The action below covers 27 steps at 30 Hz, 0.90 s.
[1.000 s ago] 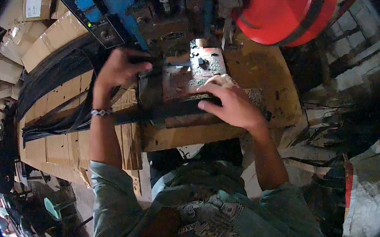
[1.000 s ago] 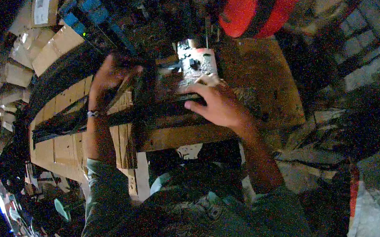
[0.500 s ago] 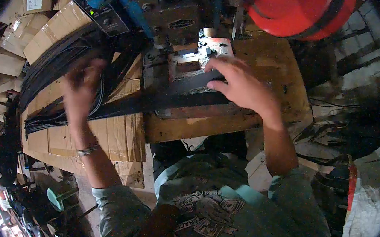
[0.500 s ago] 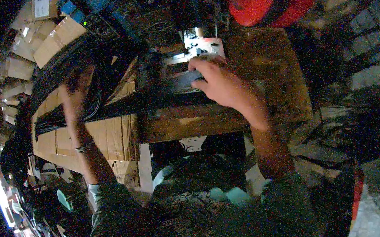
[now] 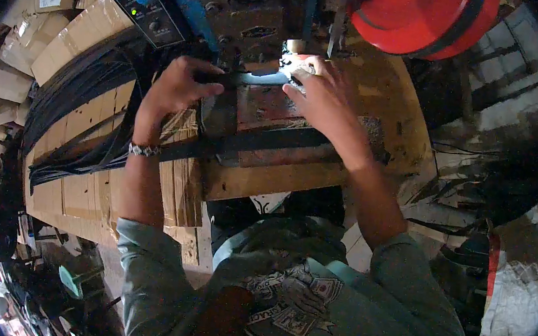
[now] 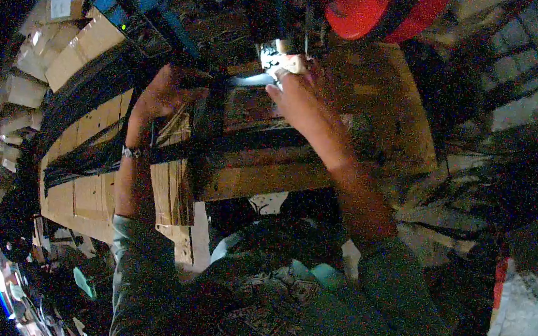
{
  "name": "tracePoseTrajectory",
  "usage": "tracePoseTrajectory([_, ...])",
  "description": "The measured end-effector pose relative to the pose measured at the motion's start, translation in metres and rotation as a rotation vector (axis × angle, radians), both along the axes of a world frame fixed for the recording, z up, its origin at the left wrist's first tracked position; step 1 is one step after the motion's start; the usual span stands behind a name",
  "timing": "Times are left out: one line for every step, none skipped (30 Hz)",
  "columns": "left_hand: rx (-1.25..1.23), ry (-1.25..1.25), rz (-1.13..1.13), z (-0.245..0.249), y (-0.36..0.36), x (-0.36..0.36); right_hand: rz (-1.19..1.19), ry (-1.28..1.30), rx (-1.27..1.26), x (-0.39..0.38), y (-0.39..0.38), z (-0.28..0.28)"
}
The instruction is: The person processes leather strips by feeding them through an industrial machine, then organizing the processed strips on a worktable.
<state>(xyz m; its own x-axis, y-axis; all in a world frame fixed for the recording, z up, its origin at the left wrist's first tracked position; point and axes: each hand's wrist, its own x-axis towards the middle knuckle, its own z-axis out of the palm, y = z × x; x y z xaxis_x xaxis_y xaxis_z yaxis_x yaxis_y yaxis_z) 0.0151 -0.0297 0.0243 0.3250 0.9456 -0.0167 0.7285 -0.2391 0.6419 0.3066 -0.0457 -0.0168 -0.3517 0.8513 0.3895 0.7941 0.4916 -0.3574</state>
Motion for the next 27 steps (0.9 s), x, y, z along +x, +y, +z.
tracePoseTrajectory([-0.049,0.123,0.031,0.008,0.004,-0.003,-0.023,0.081,-0.111,-0.007,0.001,-0.009])
tracePoseTrajectory([-0.018,0.142,0.008,0.007,0.008,-0.006,-0.007,0.027,-0.068,-0.01,0.002,-0.013])
tracePoseTrajectory([0.013,0.162,-0.017,0.002,0.013,-0.008,0.007,-0.027,-0.023,-0.014,-0.002,-0.012])
tracePoseTrajectory([0.044,0.183,-0.047,-0.002,0.016,-0.01,0.016,-0.08,0.02,-0.017,-0.007,-0.01])
tracePoseTrajectory([0.089,0.188,-0.049,-0.007,0.018,-0.012,0.024,-0.141,-0.04,-0.018,-0.008,-0.006])
tracePoseTrajectory([0.135,0.193,-0.053,-0.009,0.018,-0.012,0.037,-0.119,-0.013,-0.019,-0.008,-0.006])
tracePoseTrajectory([0.179,0.198,-0.06,-0.012,0.019,-0.012,0.049,-0.097,0.012,-0.018,-0.008,-0.006])
tracePoseTrajectory([0.179,0.224,-0.046,-0.014,0.02,-0.011,0.063,-0.077,0.035,-0.018,-0.009,-0.007])
tracePoseTrajectory([0.18,0.247,-0.028,-0.015,0.019,-0.008,0.042,-0.071,0.167,-0.02,-0.008,-0.013])
tracePoseTrajectory([0.18,0.269,-0.007,-0.015,0.019,-0.005,0.038,-0.099,0.134,-0.018,-0.008,-0.016])
tracePoseTrajectory([0.154,0.261,-0.003,-0.013,0.018,-0.002,0.037,-0.125,0.102,-0.015,-0.01,-0.017])
tracePoseTrajectory([0.129,0.252,0.004,-0.007,0.017,0.0,0.038,-0.151,0.072,-0.014,-0.012,-0.013])
tracePoseTrajectory([0.105,0.245,0.014,-0.003,0.016,-0.001,0.029,-0.139,0.084,-0.014,-0.012,-0.011])
tracePoseTrajectory([0.1,0.171,-0.016,-0.006,0.02,-0.004,0.021,-0.126,0.096,-0.014,-0.013,-0.01])
tracePoseTrajectory([0.095,0.096,-0.047,-0.01,0.025,-0.006,0.012,-0.112,0.107,-0.014,-0.014,-0.01])
tracePoseTrajectory([0.092,0.021,-0.08,-0.013,0.028,-0.008,0.014,-0.117,0.097,-0.014,-0.015,-0.008])
tracePoseTrajectory([0.108,0.024,-0.09,-0.015,0.029,-0.011,0.014,-0.122,0.088,-0.013,-0.016,-0.005])
tracePoseTrajectory([0.123,0.025,-0.101,-0.014,0.028,-0.008,0.012,-0.129,0.079,-0.013,-0.017,-0.003])
tracePoseTrajectory([0.139,0.024,-0.114,-0.013,0.027,-0.007,0.01,-0.122,0.066,-0.012,-0.018,-0.001])
tracePoseTrajectory([0.156,0.091,-0.069,-0.013,0.023,-0.006,0.007,-0.118,0.053,-0.011,-0.019,0.0])
tracePoseTrajectory([0.17,0.156,-0.025,-0.016,0.017,-0.004,0.005,-0.115,0.038,-0.009,-0.02,0.001])
tracePoseTrajectory([0.185,0.221,0.019,-0.018,0.015,-0.001,0.006,-0.102,0.051,-0.007,-0.02,0.001])
tracePoseTrajectory([0.224,0.234,-0.019,-0.02,0.018,-0.001,0.004,-0.086,0.064,-0.008,-0.019,-0.003])
tracePoseTrajectory([0.262,0.25,-0.061,-0.02,0.022,-0.002,0.001,-0.067,0.074,-0.008,-0.019,-0.006])
tracePoseTrajectory([0.299,0.266,-0.102,-0.021,0.025,-0.002,-0.012,-0.097,0.073,-0.007,-0.02,-0.007])
tracePoseTrajectory([0.233,0.22,-0.109,-0.023,0.027,-0.001,-0.021,-0.127,0.073,-0.007,-0.02,-0.008])
tracePoseTrajectory([0.169,0.176,-0.112,-0.02,0.028,0.001,-0.026,-0.157,0.076,-0.007,-0.02,-0.009])
